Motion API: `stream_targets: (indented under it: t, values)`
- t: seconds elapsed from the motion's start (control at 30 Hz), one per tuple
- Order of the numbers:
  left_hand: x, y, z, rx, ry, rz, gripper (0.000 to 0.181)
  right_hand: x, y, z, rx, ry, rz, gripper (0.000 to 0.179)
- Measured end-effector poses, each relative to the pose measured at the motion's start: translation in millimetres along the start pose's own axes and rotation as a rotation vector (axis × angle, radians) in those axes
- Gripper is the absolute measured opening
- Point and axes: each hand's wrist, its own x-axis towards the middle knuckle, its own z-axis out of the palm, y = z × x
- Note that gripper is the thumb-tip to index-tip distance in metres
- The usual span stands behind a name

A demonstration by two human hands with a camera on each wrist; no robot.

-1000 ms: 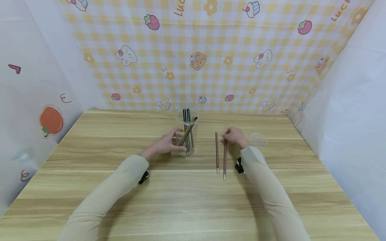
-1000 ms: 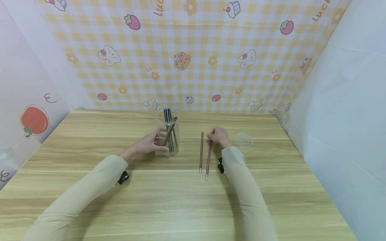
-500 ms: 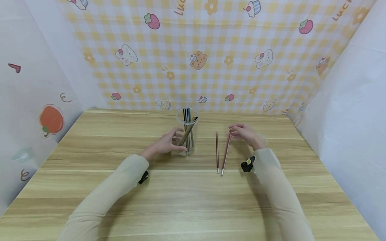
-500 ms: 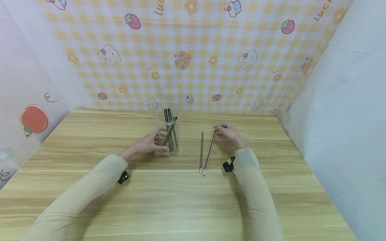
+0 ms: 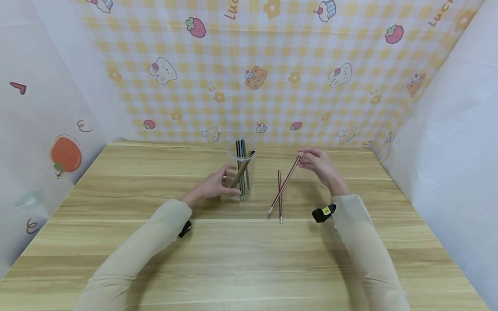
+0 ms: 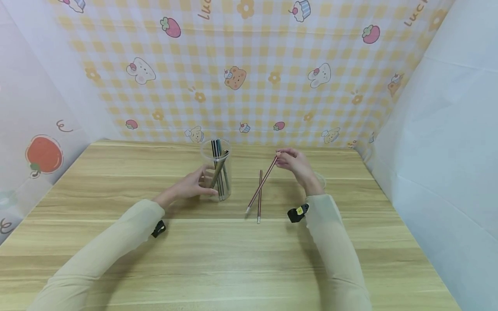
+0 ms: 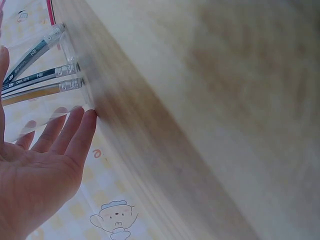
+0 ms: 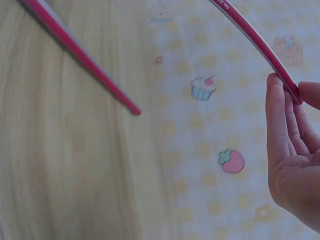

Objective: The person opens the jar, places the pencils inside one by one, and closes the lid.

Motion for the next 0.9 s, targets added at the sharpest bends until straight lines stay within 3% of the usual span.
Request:
stream_targets:
  t: [0.73, 0.9]
  values:
    - [-0.3, -0.2, -0.8, -0.017, -0.009, 0.007, 0.077, -21.1, -53, 36, 0.336, 0.031, -0.259, 0.005]
    - [-7.0, 12.6, -2.8, -0.028, -0.023, 0.013, 0.075, -24.2, -60, 40, 0.375, 0.047, -0.294, 0.006]
